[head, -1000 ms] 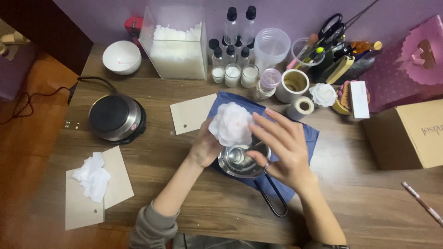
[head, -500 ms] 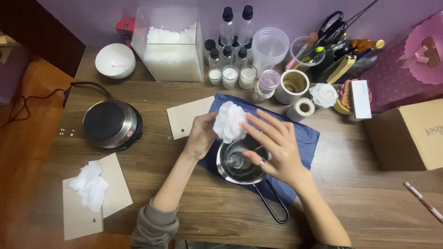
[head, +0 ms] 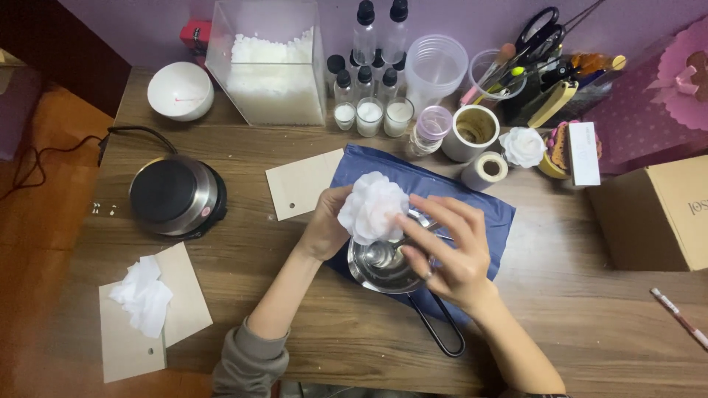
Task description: Refining the shape of a wax flower by manually adjusting petals and applying liquid wax using a spoon.
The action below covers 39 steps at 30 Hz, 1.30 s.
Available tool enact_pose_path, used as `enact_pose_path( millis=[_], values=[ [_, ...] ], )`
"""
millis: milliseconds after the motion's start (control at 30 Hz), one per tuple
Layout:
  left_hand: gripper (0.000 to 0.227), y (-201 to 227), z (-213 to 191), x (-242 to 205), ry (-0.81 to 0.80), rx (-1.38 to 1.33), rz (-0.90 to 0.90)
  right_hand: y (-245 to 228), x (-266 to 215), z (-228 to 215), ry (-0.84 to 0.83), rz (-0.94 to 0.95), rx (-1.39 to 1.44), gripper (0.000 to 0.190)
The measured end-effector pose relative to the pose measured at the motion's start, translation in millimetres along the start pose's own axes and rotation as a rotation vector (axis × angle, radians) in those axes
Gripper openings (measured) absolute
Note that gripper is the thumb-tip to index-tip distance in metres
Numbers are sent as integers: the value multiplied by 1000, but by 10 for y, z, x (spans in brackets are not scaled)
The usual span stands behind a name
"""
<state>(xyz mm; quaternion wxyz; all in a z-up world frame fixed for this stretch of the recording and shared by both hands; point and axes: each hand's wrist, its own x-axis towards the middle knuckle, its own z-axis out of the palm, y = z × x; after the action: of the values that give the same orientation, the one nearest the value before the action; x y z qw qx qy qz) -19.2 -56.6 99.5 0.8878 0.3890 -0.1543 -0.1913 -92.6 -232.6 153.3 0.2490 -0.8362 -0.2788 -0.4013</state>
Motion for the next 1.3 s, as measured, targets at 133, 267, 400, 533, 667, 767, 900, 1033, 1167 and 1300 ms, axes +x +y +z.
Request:
enact_pose_path(
  millis=[133,267,400,533,667,767,900,1033,1167,1300],
  values=[
    [15,92,152,-10,-75,-98,-4,-18,-26,-29,103,127,100,18],
    [11,-36,66,-16,-150,-123,-40,-47,29,-63,128,125,77,15],
    [13,-294,-202,-21,-182,-109,-51,-50,27,-41,101,113,30,24],
    [14,-360,-311,-28,-205,-58,-77,-49,19,-69,61,103,-41,26],
    [10,-20,-36,-6,-224,-32,-109,-55,54,-118,13,178,72,30],
    [11,-19,-30,13,-219,-28,-100,-57,107,-202,-11,309,248,43],
    [13,-45,-51,22,-204,-33,-96,-1,179,-149,-104,300,316,46],
    [18,-65,-63,31,-202,-36,-95,50,188,-82,-153,365,406,43],
    [22,-58,-109,7,-193,-39,-91,71,184,-80,-193,403,433,40],
    [25,-67,-116,13,-189,-37,-87,99,68,-34,-146,451,516,47]
  ],
)
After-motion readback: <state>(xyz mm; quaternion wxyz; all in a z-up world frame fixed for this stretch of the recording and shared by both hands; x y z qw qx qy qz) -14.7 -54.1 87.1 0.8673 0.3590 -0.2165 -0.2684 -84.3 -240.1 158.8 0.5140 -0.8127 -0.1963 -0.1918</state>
